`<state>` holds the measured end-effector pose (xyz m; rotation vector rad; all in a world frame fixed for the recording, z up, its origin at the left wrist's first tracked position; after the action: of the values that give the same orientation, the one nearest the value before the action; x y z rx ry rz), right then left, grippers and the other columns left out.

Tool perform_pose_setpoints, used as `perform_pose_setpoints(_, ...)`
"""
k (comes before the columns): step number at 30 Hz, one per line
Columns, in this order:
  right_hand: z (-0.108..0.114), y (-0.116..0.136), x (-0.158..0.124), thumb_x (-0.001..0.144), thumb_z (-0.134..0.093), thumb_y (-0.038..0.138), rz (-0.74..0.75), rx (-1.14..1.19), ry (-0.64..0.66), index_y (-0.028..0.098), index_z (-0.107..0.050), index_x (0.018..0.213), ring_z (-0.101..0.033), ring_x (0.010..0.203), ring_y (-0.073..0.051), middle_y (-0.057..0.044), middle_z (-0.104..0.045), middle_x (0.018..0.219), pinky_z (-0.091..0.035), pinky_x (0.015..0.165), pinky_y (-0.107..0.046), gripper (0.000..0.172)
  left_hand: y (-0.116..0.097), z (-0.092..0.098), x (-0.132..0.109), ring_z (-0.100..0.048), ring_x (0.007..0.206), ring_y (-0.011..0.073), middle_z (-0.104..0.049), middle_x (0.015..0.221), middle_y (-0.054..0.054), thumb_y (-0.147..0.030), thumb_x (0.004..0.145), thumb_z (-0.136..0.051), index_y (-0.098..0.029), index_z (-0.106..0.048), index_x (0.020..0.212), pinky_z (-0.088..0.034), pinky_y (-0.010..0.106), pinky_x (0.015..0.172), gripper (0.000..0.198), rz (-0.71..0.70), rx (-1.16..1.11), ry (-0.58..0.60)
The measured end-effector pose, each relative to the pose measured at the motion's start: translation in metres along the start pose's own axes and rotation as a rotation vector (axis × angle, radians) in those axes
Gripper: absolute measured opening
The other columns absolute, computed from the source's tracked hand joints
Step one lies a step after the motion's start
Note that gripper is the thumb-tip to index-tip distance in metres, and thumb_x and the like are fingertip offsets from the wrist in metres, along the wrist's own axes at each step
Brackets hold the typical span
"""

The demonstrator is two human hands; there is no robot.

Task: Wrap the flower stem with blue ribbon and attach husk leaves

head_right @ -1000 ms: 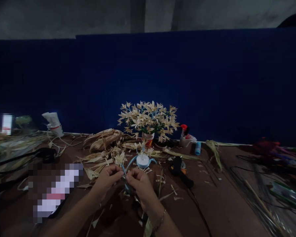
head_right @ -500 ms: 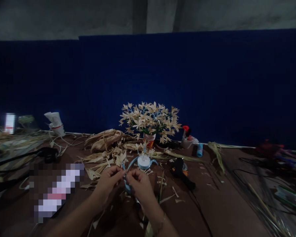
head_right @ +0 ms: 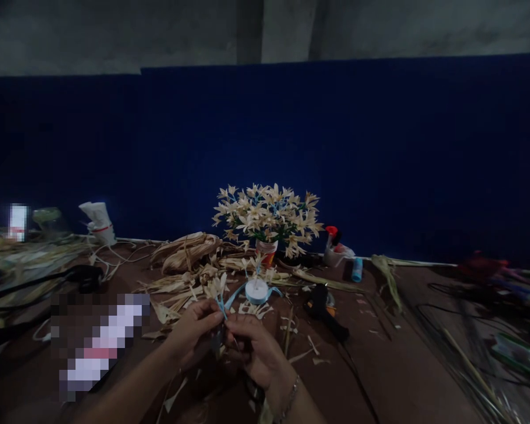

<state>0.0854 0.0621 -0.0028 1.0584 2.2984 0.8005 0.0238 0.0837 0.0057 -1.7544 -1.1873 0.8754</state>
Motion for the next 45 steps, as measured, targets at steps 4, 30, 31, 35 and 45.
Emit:
perform_pose_setpoints(4,0.012,0.01,-0.001,0.061,-0.066,0.023,0.118,-0.089,-0.18,0.012,-0.05,0.06,-0.025,0.039,-0.001,0.005,-0.043,0.047,-0.013,0.035,-0.013,0.019,-0.004,0.004,0.001,-0.045,0.048,0.0059,-0.055,0.057,-0.001,-0.03,0.06,-0.066,-0.012,-0.056,0.067,-0.032,0.017,0.048,0.022,-0.029,0.051,-0.061)
perform_pose_setpoints(30,-0.012,0.058,-0.035,0.075,-0.047,0.024,0.739,-1.32,-0.667,0.018,-0.053,0.072,-0.046,0.059,-0.013,-0.002,-0.054,0.067,-0.034,0.057,-0.024,0.008,0.001,0.019,-0.001,-0.041,0.047,0.0067,-0.051,0.055,-0.003,-0.036,0.06,-0.064,-0.013,-0.057,0.068,-0.031,0.018,0.047,0.026,-0.087,0.188,-0.279)
perform_pose_setpoints(31,-0.013,0.058,-0.035,0.075,-0.047,0.024,0.748,-1.331,-0.663,0.018,-0.053,0.071,-0.047,0.062,-0.014,-0.002,-0.054,0.069,-0.034,0.058,-0.025,0.009,-0.001,0.02,-0.002,-0.041,0.047,0.0069,-0.051,0.055,-0.003,-0.037,0.06,-0.064,-0.012,-0.057,0.067,-0.031,0.018,0.047,0.026,-0.092,0.196,-0.295)
perform_pose_setpoints(35,-0.002,0.055,-0.027,0.072,-0.052,0.03,0.661,-1.076,-0.576,0.018,-0.055,0.071,-0.045,0.059,-0.012,-0.001,-0.054,0.067,-0.033,0.056,-0.024,0.013,-0.004,0.021,-0.002,-0.041,0.045,0.0067,-0.05,0.052,-0.004,-0.038,0.059,-0.064,-0.013,-0.056,0.066,-0.029,0.018,0.045,0.027,-0.095,0.184,-0.306)
perform_pose_setpoints(45,0.002,0.0,-0.003,0.065,-0.061,0.024,-0.027,-0.051,-0.032,0.013,-0.051,0.064,-0.027,0.042,-0.001,0.004,-0.044,0.059,-0.008,0.036,-0.015,0.015,0.003,0.007,0.003,-0.047,0.043,0.0072,-0.052,0.05,-0.003,-0.027,0.06,-0.067,-0.015,-0.051,0.064,-0.032,0.017,0.043,0.021,0.017,-0.039,-0.08)
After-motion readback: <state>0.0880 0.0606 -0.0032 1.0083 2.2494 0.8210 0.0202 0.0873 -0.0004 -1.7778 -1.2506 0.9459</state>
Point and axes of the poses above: each hand's wrist, its own x-axis towards the middle knuckle, its own z-axis out of the back of the hand, y = z × x, the point moved 9 cm from there along x, towards the middle knuckle
